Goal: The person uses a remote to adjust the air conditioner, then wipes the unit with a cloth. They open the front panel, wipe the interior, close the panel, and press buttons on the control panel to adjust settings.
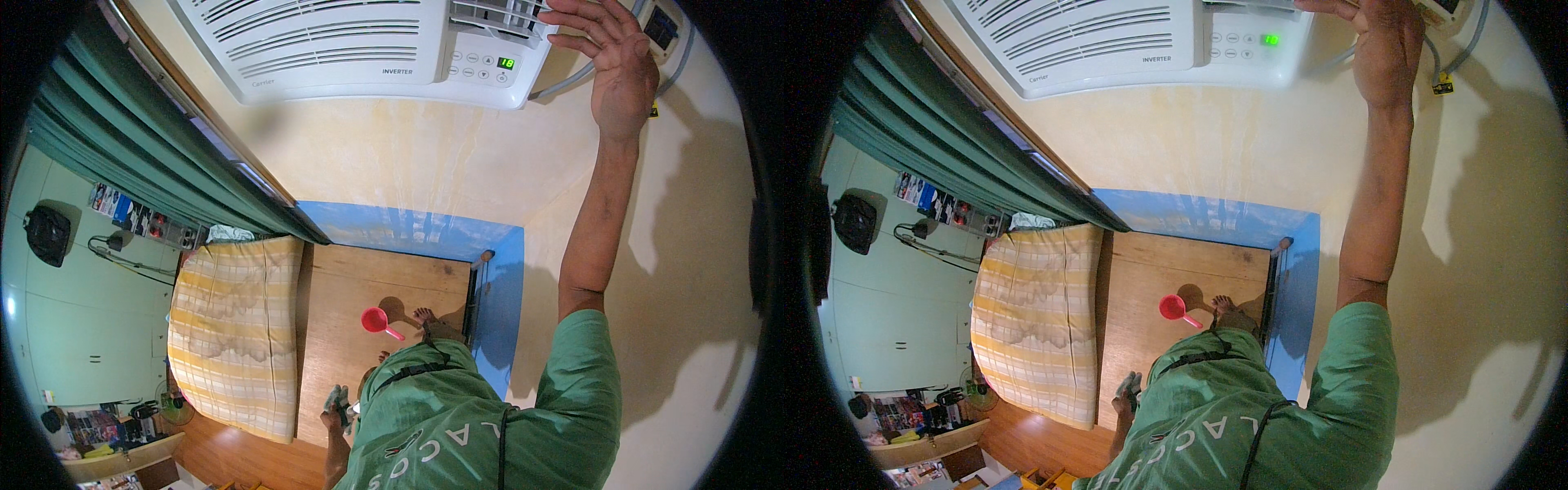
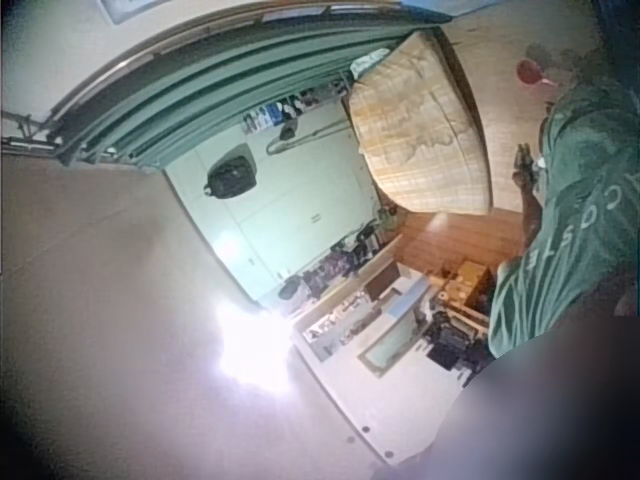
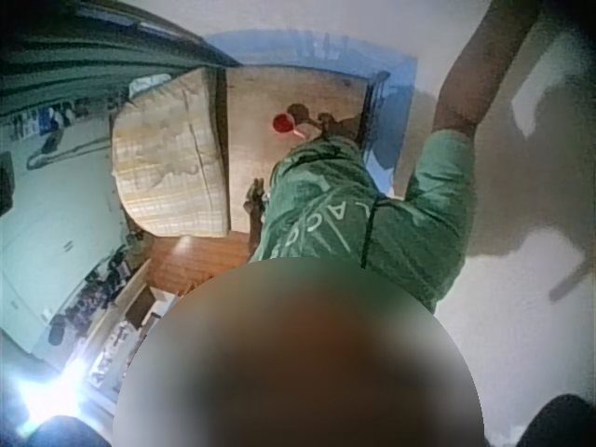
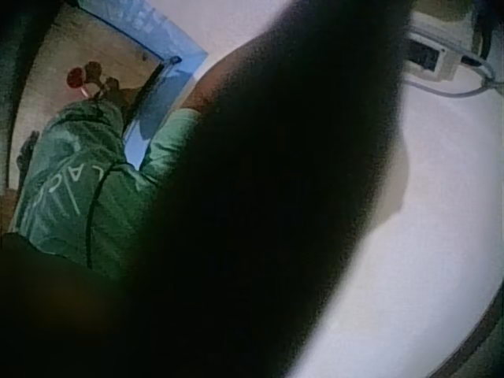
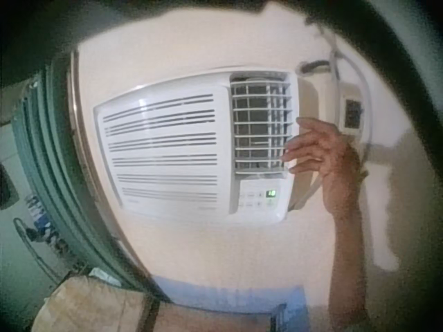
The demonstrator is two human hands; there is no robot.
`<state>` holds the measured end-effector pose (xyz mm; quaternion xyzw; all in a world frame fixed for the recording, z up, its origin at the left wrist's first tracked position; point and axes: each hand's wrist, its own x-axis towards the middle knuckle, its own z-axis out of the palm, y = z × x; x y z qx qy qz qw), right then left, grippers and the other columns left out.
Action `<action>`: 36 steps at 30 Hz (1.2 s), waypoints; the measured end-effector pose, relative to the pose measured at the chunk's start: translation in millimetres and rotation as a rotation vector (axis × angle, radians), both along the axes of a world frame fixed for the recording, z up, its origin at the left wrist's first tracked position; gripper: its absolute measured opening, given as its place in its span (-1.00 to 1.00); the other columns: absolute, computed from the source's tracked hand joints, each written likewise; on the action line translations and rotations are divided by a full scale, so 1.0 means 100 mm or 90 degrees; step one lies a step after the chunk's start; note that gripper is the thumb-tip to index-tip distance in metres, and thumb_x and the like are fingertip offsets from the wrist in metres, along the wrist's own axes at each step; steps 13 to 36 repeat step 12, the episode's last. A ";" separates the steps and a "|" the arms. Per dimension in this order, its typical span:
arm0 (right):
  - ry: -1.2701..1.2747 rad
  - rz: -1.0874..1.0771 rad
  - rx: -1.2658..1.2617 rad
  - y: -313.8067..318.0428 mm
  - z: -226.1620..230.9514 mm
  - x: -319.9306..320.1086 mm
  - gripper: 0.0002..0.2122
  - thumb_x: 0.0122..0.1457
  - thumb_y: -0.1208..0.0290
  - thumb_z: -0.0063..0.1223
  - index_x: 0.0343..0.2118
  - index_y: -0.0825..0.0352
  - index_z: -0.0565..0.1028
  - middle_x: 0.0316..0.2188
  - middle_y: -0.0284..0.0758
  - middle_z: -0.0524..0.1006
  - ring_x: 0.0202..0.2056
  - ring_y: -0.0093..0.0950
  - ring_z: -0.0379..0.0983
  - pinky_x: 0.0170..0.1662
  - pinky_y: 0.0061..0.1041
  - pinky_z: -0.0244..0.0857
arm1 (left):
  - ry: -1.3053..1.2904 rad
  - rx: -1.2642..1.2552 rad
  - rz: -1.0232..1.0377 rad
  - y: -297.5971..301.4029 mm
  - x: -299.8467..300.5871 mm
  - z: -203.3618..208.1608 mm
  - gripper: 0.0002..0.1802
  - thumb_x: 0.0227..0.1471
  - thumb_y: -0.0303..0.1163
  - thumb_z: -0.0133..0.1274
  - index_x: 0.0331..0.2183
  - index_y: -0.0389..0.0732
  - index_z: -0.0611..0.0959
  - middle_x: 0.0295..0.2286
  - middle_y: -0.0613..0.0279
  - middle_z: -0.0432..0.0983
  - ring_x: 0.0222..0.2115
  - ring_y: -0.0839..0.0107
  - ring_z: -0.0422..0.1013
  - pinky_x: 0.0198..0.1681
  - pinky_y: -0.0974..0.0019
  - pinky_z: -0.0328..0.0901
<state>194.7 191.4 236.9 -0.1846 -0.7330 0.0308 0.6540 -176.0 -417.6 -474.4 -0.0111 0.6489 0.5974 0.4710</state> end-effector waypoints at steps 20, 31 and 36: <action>-0.388 0.077 0.244 -0.49 0.69 0.62 -0.33 0.25 -0.18 -0.30 0.15 0.36 0.36 -0.03 0.02 0.49 -0.07 -0.20 0.52 -0.05 -0.33 0.45 | 0.010 0.006 0.003 0.08 0.18 0.40 -0.60 0.09 -0.27 0.20 -0.31 -0.52 0.59 -0.41 0.02 0.57 -0.45 0.28 0.43 -0.41 0.20 0.38; -0.388 0.077 0.244 -0.49 0.69 0.62 -0.33 0.25 -0.18 -0.30 0.15 0.36 0.36 -0.03 0.02 0.49 -0.07 -0.20 0.52 -0.05 -0.33 0.45 | 0.010 0.006 0.003 0.08 0.18 0.40 -0.60 0.09 -0.27 0.20 -0.31 -0.52 0.59 -0.41 0.02 0.57 -0.45 0.28 0.43 -0.41 0.20 0.38; -0.388 0.077 0.244 -0.49 0.69 0.62 -0.33 0.25 -0.18 -0.30 0.15 0.36 0.36 -0.03 0.02 0.49 -0.07 -0.20 0.52 -0.05 -0.33 0.45 | 0.010 0.006 0.003 0.08 0.18 0.40 -0.60 0.09 -0.27 0.20 -0.31 -0.52 0.59 -0.41 0.02 0.57 -0.45 0.28 0.43 -0.41 0.20 0.38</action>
